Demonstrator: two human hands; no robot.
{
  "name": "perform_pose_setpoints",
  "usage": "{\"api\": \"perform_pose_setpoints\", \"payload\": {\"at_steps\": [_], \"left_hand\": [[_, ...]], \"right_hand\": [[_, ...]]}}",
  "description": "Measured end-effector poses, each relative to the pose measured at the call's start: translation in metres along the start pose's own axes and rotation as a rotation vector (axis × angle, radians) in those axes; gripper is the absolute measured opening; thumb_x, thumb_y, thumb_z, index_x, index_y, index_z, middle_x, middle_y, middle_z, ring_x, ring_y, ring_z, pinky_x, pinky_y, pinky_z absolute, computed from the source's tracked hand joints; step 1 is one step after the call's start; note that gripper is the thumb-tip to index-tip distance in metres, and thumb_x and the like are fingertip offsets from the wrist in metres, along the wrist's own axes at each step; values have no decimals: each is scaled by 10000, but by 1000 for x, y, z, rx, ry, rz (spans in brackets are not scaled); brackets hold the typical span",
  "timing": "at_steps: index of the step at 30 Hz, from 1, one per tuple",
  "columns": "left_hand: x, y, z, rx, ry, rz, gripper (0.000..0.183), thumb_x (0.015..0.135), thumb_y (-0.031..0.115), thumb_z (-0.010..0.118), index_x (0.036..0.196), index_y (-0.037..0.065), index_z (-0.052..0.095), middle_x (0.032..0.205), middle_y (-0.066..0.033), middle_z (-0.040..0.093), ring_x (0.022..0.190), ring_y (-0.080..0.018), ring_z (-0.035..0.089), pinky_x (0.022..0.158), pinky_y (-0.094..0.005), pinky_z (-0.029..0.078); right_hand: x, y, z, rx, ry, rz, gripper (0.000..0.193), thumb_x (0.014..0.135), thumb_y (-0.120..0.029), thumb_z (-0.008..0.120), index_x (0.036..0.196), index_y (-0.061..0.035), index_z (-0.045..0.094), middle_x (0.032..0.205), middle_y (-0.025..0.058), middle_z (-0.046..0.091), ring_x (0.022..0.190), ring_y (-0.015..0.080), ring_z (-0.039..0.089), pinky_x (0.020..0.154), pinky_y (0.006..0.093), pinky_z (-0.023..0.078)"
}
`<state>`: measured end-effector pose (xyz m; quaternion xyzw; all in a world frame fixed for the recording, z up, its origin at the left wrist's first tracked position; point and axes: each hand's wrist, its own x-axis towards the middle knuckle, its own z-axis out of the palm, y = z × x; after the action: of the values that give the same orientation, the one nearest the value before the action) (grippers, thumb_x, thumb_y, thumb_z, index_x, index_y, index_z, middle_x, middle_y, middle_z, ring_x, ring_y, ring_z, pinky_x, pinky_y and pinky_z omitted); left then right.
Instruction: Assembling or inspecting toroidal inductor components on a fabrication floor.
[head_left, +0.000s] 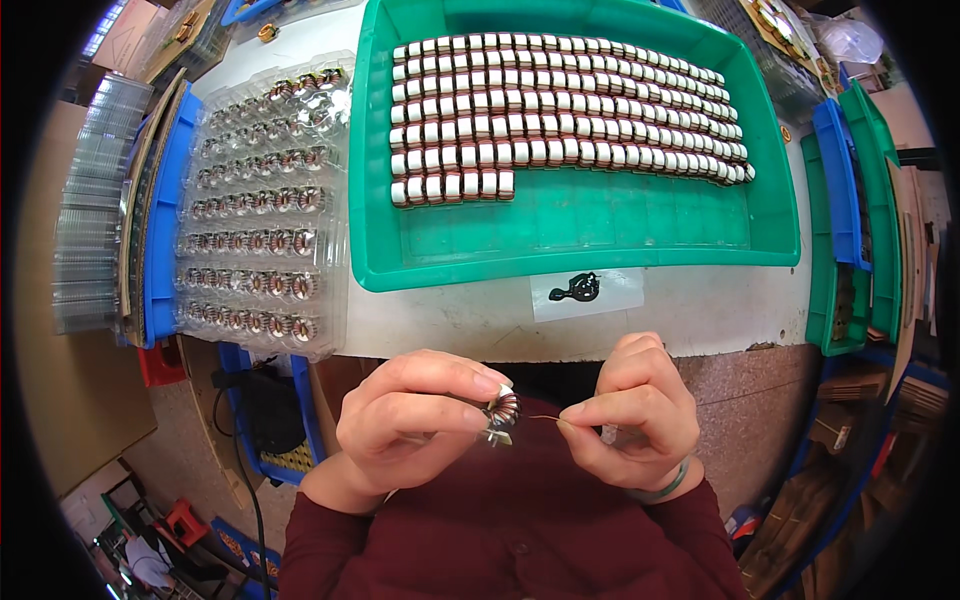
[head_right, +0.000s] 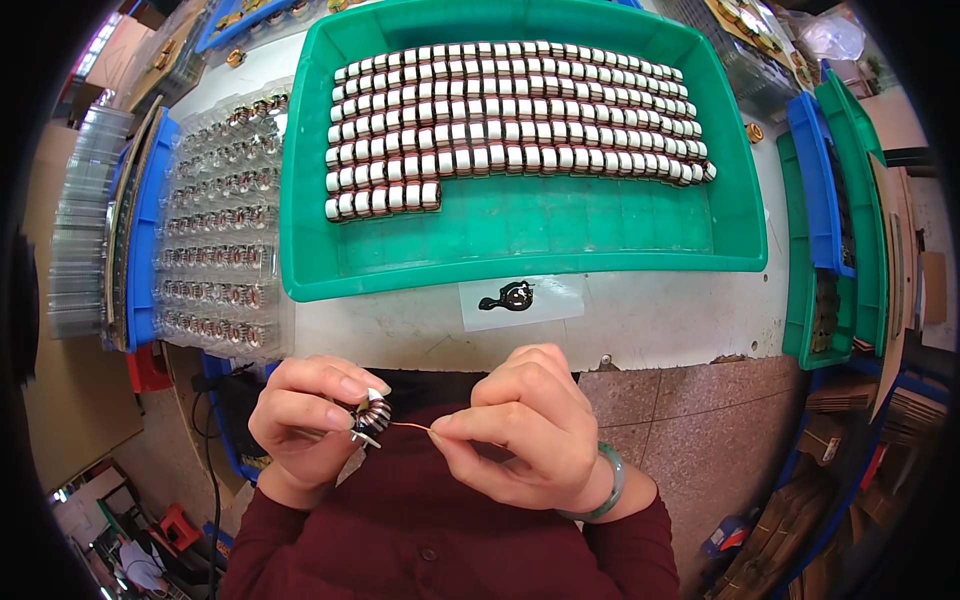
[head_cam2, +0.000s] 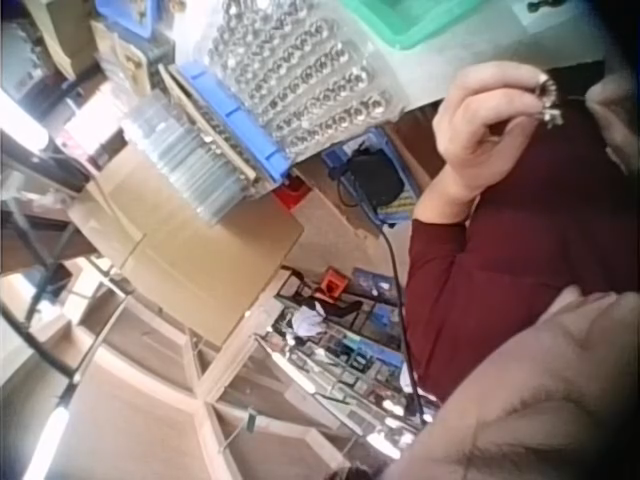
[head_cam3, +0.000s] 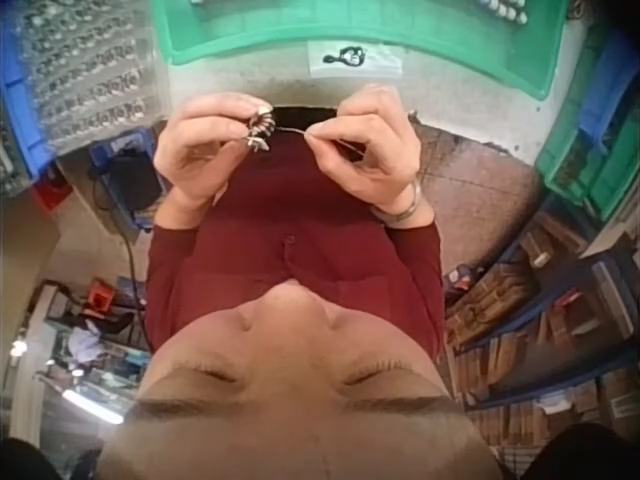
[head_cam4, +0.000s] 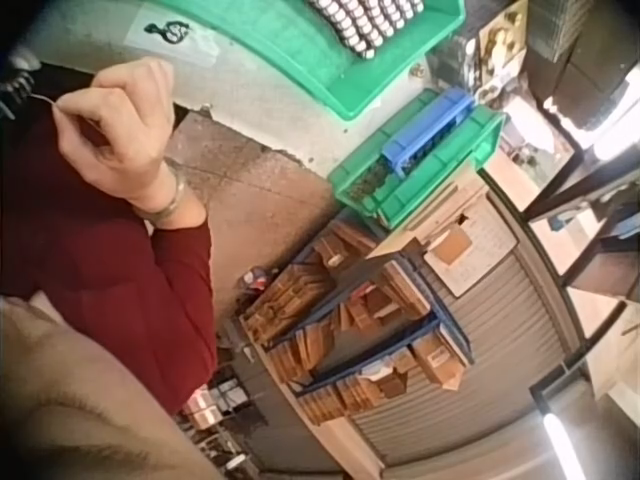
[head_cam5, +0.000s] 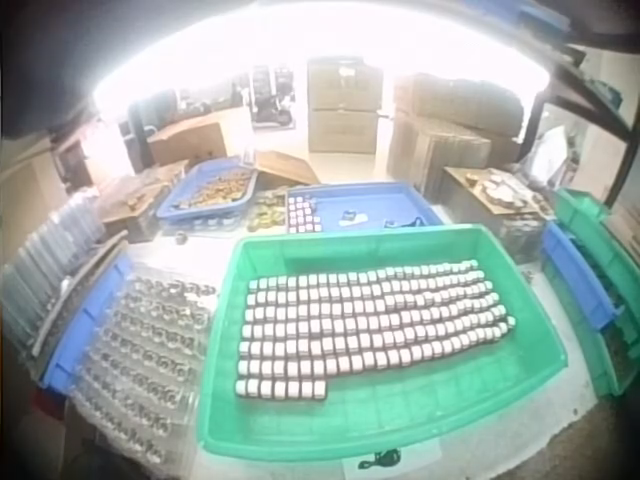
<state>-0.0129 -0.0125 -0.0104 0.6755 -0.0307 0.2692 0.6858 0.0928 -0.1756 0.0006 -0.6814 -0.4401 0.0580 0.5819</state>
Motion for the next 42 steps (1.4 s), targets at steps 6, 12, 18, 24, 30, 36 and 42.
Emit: {"api": "perform_pose_setpoints", "payload": {"at_steps": [6,12,18,24,30,36,42], "left_hand": [[-2,-3,0,-185,58,-109,225,710,-112,633,869,29,559,985,-125,583,859,-260,622,762,-327,536],[-2,-4,3,-507,124,-291,267,710,-133,617,896,33,522,989,-146,569,883,-289,619,799,-360,528],[-3,-4,2,-579,110,-333,277,710,-141,607,903,31,506,990,-154,565,896,-303,617,812,-381,526],[-4,-5,0,-551,92,-293,271,703,-141,609,893,32,522,985,-153,579,881,-281,620,796,-354,526],[-2,-4,-3,-281,29,-246,271,690,-56,699,833,74,508,900,-130,594,779,-262,619,689,-331,536],[-1,-3,-5,-190,-9,-207,247,702,-48,690,837,70,521,906,-130,599,780,-248,613,679,-321,533],[-3,-2,-7,-101,-28,-191,233,715,-44,678,847,73,526,911,-125,600,788,-243,612,684,-320,534]], "right_hand": [[-3,0,-1,126,-43,117,166,633,18,688,756,-77,629,742,5,519,611,127,432,635,234,372],[-11,-2,1,849,35,554,126,719,40,629,815,-38,601,755,47,548,624,128,464,612,210,378],[-13,16,16,1087,187,482,100,790,58,550,859,-12,562,755,96,568,606,125,479,568,190,383],[-16,23,19,1069,158,581,82,860,-109,553,896,-46,514,559,36,503,540,116,426,493,236,314],[-23,34,15,1542,50,557,153,914,-78,454,1059,-32,464,757,140,597,536,120,459,506,187,348],[-15,19,23,1477,166,680,157,935,-118,430,1070,-38,439,711,143,604,485,113,449,454,175,324],[-17,17,20,1237,68,652,144,905,-55,449,1043,-19,467,714,143,611,466,116,454,445,177,341]]}}
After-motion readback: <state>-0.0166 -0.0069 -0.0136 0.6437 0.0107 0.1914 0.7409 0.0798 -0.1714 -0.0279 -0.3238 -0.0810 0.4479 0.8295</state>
